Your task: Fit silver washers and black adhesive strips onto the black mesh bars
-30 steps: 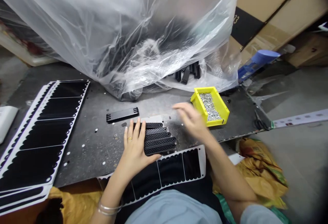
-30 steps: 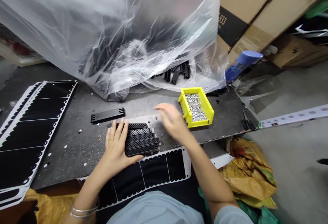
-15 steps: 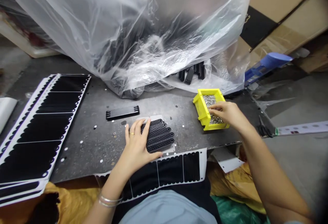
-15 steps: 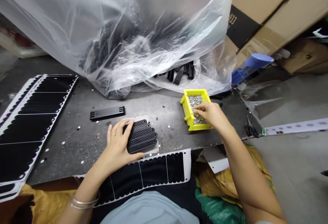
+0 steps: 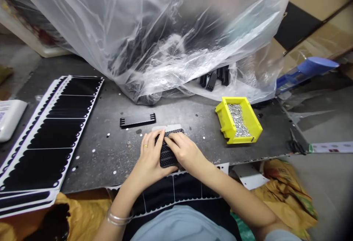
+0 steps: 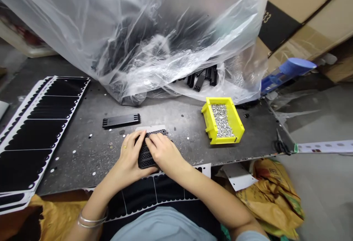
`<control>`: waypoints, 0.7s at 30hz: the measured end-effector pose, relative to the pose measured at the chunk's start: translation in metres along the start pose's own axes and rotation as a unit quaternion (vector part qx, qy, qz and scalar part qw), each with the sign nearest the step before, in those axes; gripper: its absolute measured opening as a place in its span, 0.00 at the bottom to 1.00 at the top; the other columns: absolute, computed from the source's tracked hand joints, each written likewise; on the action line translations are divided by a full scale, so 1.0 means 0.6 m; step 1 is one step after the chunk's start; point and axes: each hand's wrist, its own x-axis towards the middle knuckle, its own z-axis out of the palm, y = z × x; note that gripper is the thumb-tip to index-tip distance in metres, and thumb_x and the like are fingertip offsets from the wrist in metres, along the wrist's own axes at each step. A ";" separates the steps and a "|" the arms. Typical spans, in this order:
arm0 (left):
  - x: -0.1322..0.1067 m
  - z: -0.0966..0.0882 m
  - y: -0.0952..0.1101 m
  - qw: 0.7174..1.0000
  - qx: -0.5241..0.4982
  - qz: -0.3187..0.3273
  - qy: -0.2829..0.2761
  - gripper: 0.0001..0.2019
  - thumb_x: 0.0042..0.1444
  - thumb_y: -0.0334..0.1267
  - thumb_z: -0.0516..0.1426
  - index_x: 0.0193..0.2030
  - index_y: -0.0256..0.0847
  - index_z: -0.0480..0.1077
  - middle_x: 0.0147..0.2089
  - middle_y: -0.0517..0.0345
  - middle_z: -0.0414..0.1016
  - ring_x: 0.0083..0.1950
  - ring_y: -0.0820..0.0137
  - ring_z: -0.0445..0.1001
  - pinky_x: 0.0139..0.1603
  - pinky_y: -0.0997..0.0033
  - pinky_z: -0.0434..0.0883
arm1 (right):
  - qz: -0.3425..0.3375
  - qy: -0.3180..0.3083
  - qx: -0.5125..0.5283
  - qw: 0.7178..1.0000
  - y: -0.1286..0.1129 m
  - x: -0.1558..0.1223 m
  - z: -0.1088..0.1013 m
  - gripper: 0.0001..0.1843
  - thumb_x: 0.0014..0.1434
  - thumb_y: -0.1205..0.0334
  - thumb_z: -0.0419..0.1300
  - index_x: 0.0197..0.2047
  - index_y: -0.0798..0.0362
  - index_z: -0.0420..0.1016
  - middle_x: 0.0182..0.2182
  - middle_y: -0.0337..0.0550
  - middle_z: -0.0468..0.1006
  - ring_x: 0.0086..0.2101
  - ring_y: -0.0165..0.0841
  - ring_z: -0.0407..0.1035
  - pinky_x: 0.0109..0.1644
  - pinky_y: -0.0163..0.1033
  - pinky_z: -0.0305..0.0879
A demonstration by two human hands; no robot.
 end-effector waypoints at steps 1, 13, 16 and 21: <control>-0.005 -0.002 -0.004 1.000 -0.001 -0.007 0.005 0.67 0.46 0.51 0.73 0.80 0.50 0.30 0.77 0.38 0.47 0.79 0.39 0.46 0.76 0.32 0.48 | -0.004 0.014 -0.008 1.000 -0.003 -0.006 0.011 0.19 0.70 0.71 0.54 0.61 0.54 0.75 0.53 0.57 0.78 0.51 0.44 0.74 0.53 0.50 0.76; -0.031 0.002 -0.018 0.998 0.011 -0.053 -0.008 0.70 0.48 0.60 0.70 0.79 0.42 0.22 0.81 0.33 0.39 0.81 0.41 0.42 0.78 0.30 0.41 | 0.231 0.059 0.238 0.942 0.035 -0.037 0.015 0.29 0.77 0.52 0.44 0.77 0.43 0.50 0.74 0.46 0.57 0.72 0.40 0.53 0.73 0.55 0.57; -0.026 -0.015 -0.016 0.999 -0.003 -0.039 0.017 0.64 0.50 0.60 0.69 0.80 0.42 0.32 0.80 0.34 0.44 0.80 0.42 0.46 0.77 0.32 0.46 | 0.185 0.080 0.163 0.966 0.046 -0.029 -0.007 0.21 0.74 0.53 0.52 0.66 0.42 0.70 0.68 0.46 0.67 0.68 0.42 0.60 0.70 0.55 0.57; 0.007 -0.042 -0.013 0.994 0.014 0.076 0.077 0.10 0.70 0.39 0.57 0.56 0.50 0.73 0.56 0.58 0.81 0.62 0.63 0.75 0.77 0.45 0.46 | 0.058 0.036 0.023 0.997 0.056 -0.006 -0.046 0.06 0.69 0.58 0.63 0.42 0.47 0.81 0.42 0.41 0.81 0.47 0.39 0.72 0.57 0.49 0.56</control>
